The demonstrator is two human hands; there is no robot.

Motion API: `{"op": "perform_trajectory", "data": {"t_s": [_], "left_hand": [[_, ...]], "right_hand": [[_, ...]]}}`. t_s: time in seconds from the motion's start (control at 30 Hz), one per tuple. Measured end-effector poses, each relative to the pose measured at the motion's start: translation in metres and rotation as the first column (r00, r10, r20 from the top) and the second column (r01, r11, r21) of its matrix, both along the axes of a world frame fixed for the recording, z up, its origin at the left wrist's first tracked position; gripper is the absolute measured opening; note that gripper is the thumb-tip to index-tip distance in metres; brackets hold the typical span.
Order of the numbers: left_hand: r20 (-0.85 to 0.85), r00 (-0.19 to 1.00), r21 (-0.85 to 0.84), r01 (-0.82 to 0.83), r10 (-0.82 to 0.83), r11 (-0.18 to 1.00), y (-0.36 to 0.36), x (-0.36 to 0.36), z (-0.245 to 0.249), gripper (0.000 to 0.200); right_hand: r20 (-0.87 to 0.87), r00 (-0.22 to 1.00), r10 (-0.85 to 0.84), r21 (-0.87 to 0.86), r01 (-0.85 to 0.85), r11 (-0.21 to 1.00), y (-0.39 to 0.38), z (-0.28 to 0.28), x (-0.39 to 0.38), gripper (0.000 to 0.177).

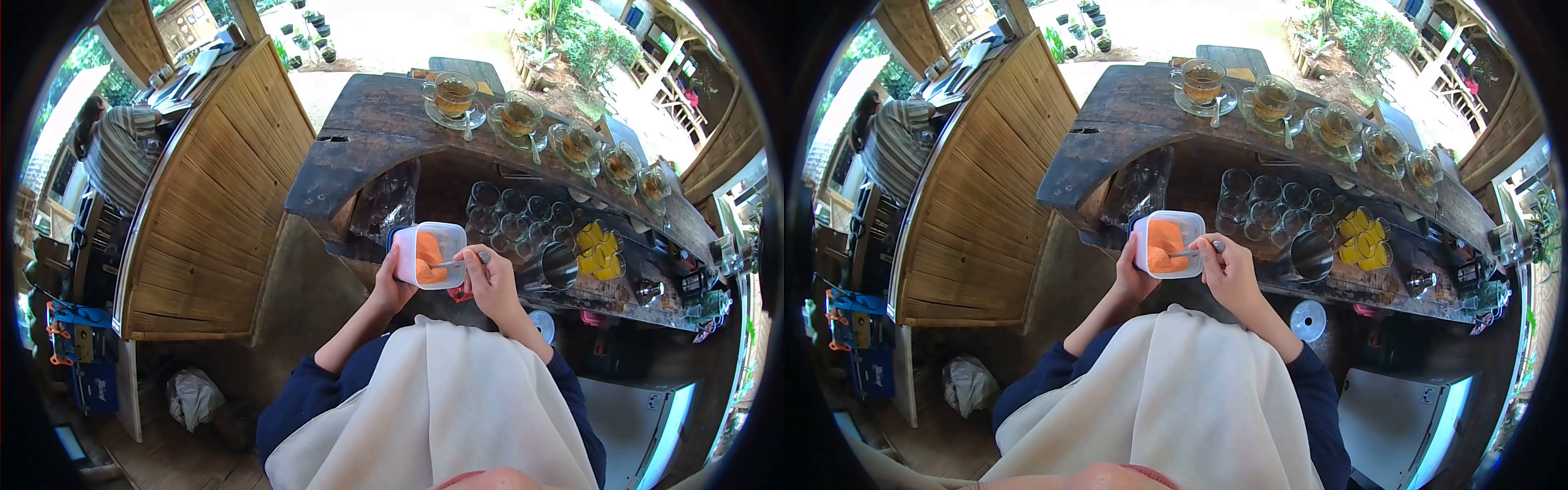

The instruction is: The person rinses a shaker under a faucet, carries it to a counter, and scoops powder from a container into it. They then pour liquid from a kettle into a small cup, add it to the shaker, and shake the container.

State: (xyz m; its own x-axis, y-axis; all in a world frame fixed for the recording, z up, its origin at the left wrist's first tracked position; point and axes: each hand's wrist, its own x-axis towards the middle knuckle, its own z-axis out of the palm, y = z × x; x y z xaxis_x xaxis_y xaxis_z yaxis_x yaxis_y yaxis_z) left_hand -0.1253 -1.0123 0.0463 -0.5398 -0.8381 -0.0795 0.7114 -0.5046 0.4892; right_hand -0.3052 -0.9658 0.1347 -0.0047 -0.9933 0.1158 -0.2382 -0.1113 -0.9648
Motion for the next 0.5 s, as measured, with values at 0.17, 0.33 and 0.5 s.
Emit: {"op": "perform_trajectory", "data": {"t_s": [0.17, 0.33, 0.5], "left_hand": [[0.055, 0.997, 0.005, -0.048, 0.047, 0.999, 0.0021, -0.0012, -0.0001, 0.059], [0.105, 0.991, 0.019, -0.087, 0.084, 0.996, 0.0033, -0.0008, 0.0008, 0.062], [0.059, 0.997, 0.016, -0.049, 0.048, 0.999, 0.0029, 0.0005, -0.0007, 0.061]], "right_hand": [[0.142, 0.990, -0.010, 0.104, -0.005, 0.995, 0.0001, -0.0012, 0.0017, 0.028], [0.224, 0.973, -0.052, 0.119, 0.026, 0.993, 0.0013, -0.0023, 0.0011, 0.027], [0.285, 0.952, -0.111, 0.078, 0.092, 0.993, 0.0025, 0.0022, -0.0023, 0.028]]}}
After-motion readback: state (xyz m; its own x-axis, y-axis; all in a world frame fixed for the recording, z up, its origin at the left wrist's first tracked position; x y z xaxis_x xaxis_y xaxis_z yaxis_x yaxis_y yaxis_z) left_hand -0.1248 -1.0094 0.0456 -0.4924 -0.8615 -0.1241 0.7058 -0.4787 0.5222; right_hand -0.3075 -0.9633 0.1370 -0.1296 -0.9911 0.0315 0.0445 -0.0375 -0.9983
